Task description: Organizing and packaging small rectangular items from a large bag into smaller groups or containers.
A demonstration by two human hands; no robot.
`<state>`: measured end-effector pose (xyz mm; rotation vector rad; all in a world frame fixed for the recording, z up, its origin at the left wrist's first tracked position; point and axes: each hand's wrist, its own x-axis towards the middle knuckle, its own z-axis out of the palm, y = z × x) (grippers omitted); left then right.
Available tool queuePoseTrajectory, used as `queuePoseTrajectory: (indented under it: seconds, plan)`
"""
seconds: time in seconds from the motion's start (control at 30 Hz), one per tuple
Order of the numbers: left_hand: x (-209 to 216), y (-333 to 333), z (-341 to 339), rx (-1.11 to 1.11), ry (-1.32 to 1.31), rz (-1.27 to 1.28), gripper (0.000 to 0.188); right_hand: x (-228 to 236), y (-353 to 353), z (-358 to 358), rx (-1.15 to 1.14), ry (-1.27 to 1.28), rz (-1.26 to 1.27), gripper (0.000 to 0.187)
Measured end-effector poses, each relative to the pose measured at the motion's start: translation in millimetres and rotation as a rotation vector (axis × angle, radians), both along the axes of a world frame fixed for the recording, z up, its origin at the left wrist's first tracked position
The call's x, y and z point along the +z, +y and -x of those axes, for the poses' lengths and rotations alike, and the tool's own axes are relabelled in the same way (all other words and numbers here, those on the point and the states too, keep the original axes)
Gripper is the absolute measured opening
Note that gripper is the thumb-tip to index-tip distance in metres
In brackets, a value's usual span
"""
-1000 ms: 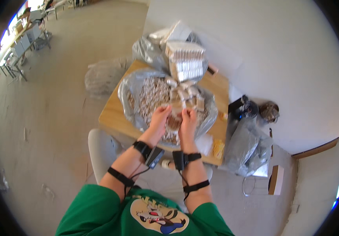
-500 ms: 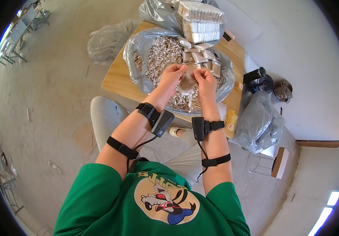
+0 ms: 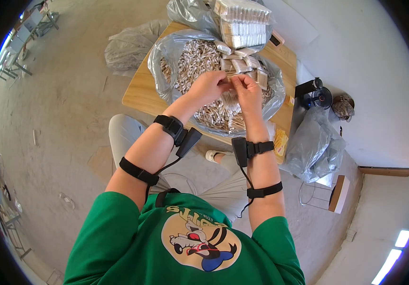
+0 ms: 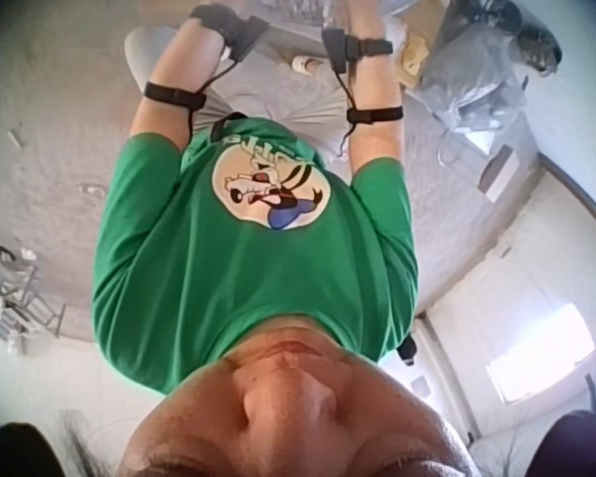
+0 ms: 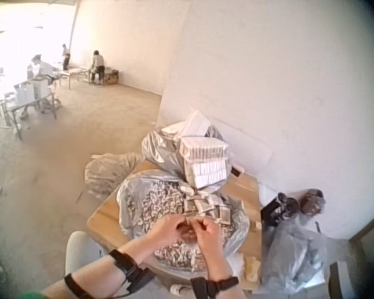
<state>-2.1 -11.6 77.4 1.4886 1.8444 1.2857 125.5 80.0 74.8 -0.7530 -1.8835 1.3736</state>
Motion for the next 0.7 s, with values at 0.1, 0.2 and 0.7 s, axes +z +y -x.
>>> queuePoseTrajectory:
  seconds: [0.1,0.2,0.7]
  plan:
    - [1.9,-0.5,2.3,0.065,0.024,-0.064,0.021,-7.7,-1.2,-5.5,-0.088,0.047,-0.063,0.019]
    - [-1.7,-2.5,2.1,0.118,-0.120,-0.098,0.020,-20.8,-11.1,-14.2,-0.115,0.131,0.217,0.025]
    - [-43.8,-1.1,0.8,0.303,-0.113,-0.105,0.031,-70.7,-3.3,0.3,-0.456,-0.096,0.105,0.036]
